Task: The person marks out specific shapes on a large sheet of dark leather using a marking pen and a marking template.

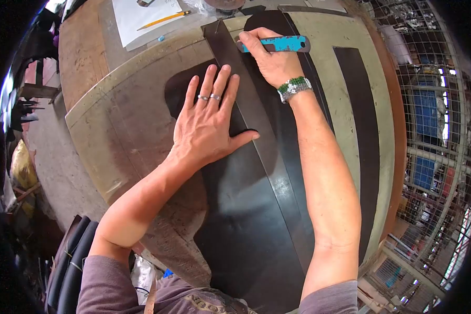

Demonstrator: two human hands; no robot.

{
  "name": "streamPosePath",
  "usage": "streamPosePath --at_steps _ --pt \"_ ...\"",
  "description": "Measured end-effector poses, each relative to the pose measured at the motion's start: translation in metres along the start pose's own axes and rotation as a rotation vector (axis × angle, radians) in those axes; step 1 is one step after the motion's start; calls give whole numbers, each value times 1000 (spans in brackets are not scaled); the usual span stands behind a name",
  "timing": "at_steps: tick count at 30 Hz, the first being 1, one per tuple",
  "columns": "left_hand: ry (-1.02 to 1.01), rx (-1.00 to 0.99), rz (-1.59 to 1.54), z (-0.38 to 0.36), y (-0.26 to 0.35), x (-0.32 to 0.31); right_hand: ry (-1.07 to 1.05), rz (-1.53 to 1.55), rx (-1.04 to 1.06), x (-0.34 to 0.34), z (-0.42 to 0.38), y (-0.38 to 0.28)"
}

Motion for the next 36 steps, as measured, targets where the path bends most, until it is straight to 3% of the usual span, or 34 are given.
streamPosePath --at_steps 12,14,17,21,22,25,27,28,29,33,36 --pt "50 -54 66 2 5 -4 54 -300 199 -13 19 -3" --pt "47 -52 124 2 9 -4 -37 -437 -28 -9 27 -18" --pt "-12 -24 208 4 15 0 -45 -608 20 -9 22 -10" --pt "-41 13 278 5 20 1 -77 -418 110 14 -49 -14" --pt "-52 19 292 4 22 1 -156 -307 -122 29 -73 -41" --pt "-123 55 323 6 26 3 -170 -299 27 51 -158 -46" --pt "-114 50 318 5 24 3 -180 -161 -188 75 -230 -67" --pt "-96 47 311 5 24 1 -122 -223 -146 79 -262 -71" --pt "-82 41 303 4 24 -1 -101 -187 -388 80 -279 -80" --pt "-105 22 226 -1 24 -2 -138 -227 -269 84 -283 -71" --pt "17 -94 145 -75 73 -27 -134 -264 -240 82 -286 -64"
Point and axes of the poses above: each hand's wrist, its own z-axis towards the middle knuckle, its own x-axis out of the back of the hand, y = z × x, the point moved 1 cm from there along z, towards the middle knuckle, and after that the axes turned 11 degrees about x, right-handed, at the moved point
